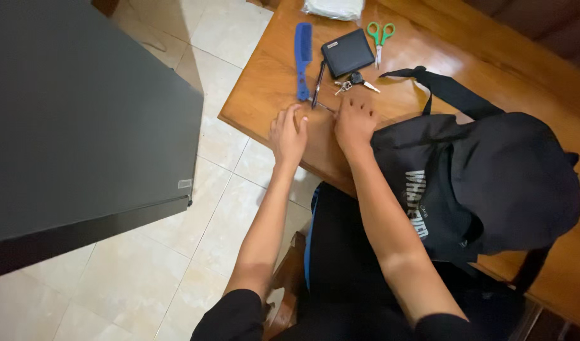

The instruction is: The person sits at a wooden table and packs a black backpack. They open the bag, place several books and notebooks inside one at a time, add a small orange box, then zip the compartments closed and place a wallet and keys into the outer pocket.

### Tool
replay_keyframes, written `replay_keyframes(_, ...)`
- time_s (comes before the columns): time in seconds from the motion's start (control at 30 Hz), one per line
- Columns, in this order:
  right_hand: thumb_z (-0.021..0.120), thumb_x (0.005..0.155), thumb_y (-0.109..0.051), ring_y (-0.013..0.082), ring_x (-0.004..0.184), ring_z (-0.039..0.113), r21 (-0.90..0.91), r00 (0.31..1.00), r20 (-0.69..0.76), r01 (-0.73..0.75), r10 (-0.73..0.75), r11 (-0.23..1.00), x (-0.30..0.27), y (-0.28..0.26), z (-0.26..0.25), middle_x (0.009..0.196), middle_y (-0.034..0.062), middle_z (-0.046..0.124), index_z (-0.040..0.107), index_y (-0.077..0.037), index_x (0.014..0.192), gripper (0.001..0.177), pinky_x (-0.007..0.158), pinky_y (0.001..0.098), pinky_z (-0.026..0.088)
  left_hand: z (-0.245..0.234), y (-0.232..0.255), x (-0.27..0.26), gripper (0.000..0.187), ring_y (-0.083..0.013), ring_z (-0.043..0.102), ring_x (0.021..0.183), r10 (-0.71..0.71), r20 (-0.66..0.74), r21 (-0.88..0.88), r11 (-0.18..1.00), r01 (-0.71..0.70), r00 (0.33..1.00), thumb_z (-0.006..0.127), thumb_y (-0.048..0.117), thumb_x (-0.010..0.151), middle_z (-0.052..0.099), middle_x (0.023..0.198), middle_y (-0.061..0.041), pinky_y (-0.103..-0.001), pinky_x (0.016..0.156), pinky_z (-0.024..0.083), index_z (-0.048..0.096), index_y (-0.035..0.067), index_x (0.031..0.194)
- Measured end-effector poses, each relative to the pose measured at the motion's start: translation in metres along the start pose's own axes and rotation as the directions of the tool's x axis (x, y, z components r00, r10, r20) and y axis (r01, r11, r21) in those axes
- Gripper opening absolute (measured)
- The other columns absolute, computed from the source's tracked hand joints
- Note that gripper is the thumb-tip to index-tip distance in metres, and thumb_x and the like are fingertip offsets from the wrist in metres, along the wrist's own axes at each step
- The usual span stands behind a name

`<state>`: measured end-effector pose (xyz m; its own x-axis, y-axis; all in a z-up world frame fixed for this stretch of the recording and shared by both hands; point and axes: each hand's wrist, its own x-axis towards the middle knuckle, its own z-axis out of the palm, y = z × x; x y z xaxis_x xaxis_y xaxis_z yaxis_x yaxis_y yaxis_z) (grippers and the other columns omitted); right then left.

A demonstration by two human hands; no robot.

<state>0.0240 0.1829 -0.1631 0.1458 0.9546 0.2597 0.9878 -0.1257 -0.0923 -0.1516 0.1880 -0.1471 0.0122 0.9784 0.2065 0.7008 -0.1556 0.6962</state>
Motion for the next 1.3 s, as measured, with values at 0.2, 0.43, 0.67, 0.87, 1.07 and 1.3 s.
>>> replay_keyframes(0.2,0.080,0.085,-0.019,0.0356,0.088,0.066,0.243,1.000,-0.029,0.012,-0.005,0.970,-0.002,0.022,-0.090,0.094,0.0112,0.069,0.066,-0.009,0.100,0.022,0.074,0.0518,0.047,-0.014,0.045,-0.002,0.041,-0.0350,0.061,0.112,0.113,0.024,-0.107,0.988,-0.109,0.993,0.074,0.019,0.091,0.063,0.117,-0.011,-0.047,0.094,0.047,0.064,0.016,0.130)
replay_keyframes(0.43,0.079,0.095,-0.007,0.0139,0.085,0.069,0.815,0.988,0.119,-0.152,0.094,0.559,-0.023,0.055,-0.185,0.095,0.0061,0.067,0.064,-0.001,0.104,0.017,0.077,0.0281,0.053,-0.022,0.108,-0.019,0.011,-0.0317,0.068,0.092,0.216,0.181,-0.217,0.960,-0.175,0.959,0.070,0.015,0.096,0.074,0.095,-0.006,-0.045,0.087,0.048,0.077,0.013,0.103)
replay_keyframes(0.67,0.070,0.100,-0.003,0.0049,0.089,0.063,0.942,0.957,0.221,-0.259,0.188,0.215,-0.071,0.100,-0.208,0.097,-0.0011,0.068,0.066,-0.001,0.118,0.018,0.082,0.0232,0.053,0.008,0.156,-0.060,0.014,-0.0082,0.060,0.070,0.209,0.518,-0.662,0.711,0.235,0.829,0.063,0.018,0.101,0.070,0.081,-0.001,-0.025,0.065,0.050,0.070,0.005,0.105)
replay_keyframes(0.87,0.067,0.104,-0.003,0.0091,0.093,0.064,0.984,0.942,0.154,-0.173,0.299,0.035,-0.140,0.125,-0.219,0.102,0.0025,0.069,0.067,0.000,0.118,0.015,0.086,0.0245,0.054,0.005,0.203,-0.103,0.011,-0.0082,0.062,0.085,0.376,0.474,-0.754,0.640,0.146,0.797,0.064,0.016,0.106,0.069,0.097,-0.001,-0.026,0.076,0.052,0.068,0.007,0.110)
replay_keyframes(1.07,0.070,0.108,-0.003,0.0103,0.103,0.063,0.989,0.916,0.078,-0.120,0.393,0.083,-0.168,0.176,-0.245,0.109,0.0043,0.068,0.054,-0.003,0.138,0.034,0.094,0.0264,0.053,-0.014,0.236,-0.132,0.025,-0.0208,0.055,0.118,0.634,0.219,-0.292,0.768,-0.570,0.742,0.068,0.008,0.092,0.066,0.121,0.005,-0.041,0.098,0.040,0.073,0.020,0.113)
replay_keyframes(1.3,0.079,0.095,-0.006,0.0125,0.086,0.073,0.806,0.945,0.060,-0.236,0.322,0.543,-0.170,0.163,-0.258,0.092,0.0048,0.075,0.032,-0.022,0.160,0.082,0.080,0.0283,0.057,-0.036,0.234,-0.128,0.015,-0.0236,0.050,0.122,0.739,0.326,-0.219,0.666,-0.713,0.589,0.080,0.024,0.083,0.062,0.113,0.005,-0.051,0.098,0.031,0.075,0.022,0.097)
